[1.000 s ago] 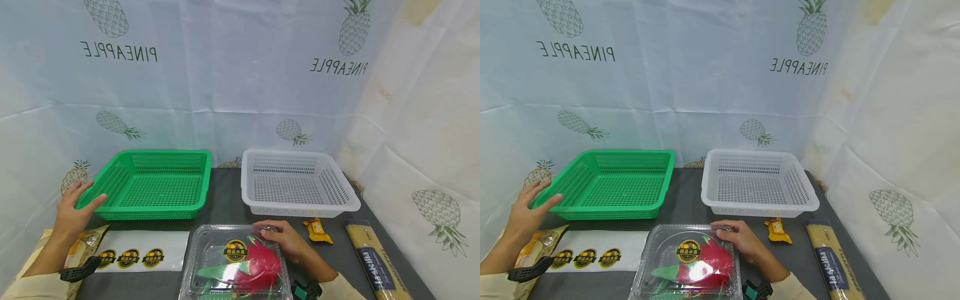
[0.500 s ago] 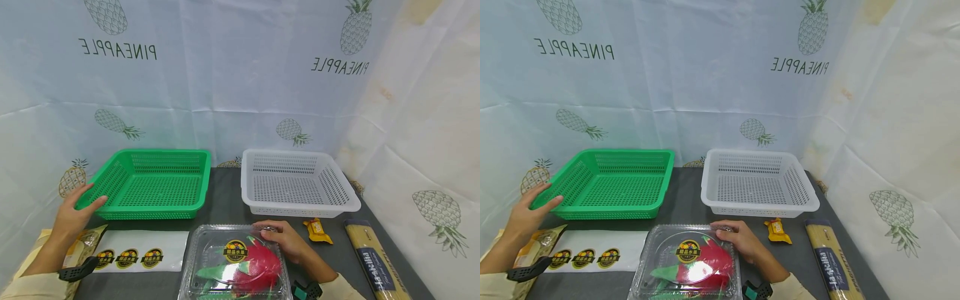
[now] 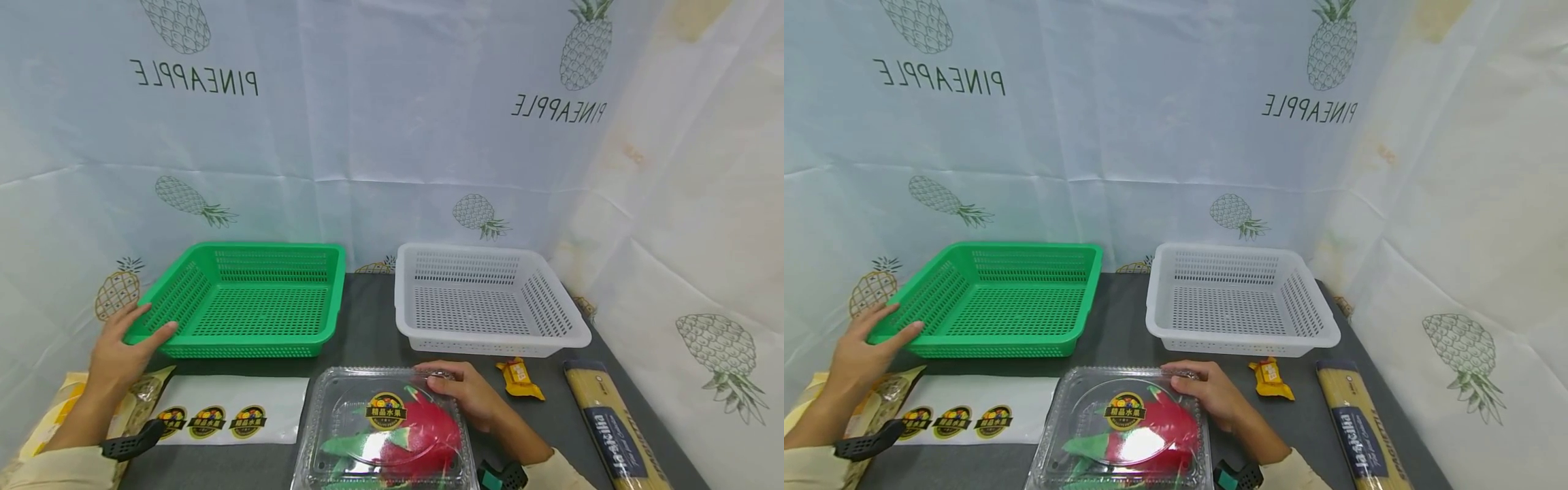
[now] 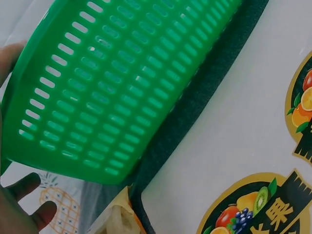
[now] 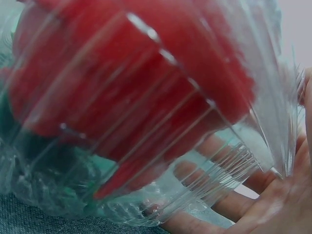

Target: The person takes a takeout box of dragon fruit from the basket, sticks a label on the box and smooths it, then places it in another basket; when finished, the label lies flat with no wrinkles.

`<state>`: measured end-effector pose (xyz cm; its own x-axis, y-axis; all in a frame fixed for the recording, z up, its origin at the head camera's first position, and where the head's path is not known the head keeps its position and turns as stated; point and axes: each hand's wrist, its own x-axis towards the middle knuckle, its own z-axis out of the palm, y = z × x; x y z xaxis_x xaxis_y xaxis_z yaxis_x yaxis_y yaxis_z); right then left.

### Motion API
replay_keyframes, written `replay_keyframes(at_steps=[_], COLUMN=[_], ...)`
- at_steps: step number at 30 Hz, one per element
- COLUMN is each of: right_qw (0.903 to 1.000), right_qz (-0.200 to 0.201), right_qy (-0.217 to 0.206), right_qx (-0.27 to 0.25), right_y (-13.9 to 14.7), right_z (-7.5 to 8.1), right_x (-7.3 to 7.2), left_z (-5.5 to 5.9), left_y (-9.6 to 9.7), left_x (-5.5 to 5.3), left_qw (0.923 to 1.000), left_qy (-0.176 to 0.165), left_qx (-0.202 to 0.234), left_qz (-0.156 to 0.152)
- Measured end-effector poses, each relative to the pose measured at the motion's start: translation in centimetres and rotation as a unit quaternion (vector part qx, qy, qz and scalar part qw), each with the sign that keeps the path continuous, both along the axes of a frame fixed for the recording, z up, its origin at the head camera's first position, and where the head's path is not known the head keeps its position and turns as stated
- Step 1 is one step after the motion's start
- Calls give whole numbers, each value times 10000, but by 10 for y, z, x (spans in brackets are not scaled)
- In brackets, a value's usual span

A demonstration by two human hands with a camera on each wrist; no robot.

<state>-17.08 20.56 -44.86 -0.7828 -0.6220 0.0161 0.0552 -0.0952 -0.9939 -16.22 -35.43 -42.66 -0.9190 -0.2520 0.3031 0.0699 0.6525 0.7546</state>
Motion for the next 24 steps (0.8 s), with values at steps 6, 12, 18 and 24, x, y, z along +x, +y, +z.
replay_keyframes(at_steps=[6,12,18,24], right_qw=[10000,10000,9996,9967], right_qz=[33,57,75,87], right_qy=[-32,-52,-212,-720], right_qx=[-59,-54,-155,-363], right_y=[-3,-2,0,-2], right_z=[1,1,4,7], right_x=[0,1,3,5], left_z=[0,-2,-2,-2], left_y=[-1,0,3,3], left_x=[2,4,3,2], left_qw=[9996,9994,9990,9989], left_qy=[-77,-61,-70,-216], left_qx=[-225,-258,-346,-333], left_qz=[158,230,261,266])
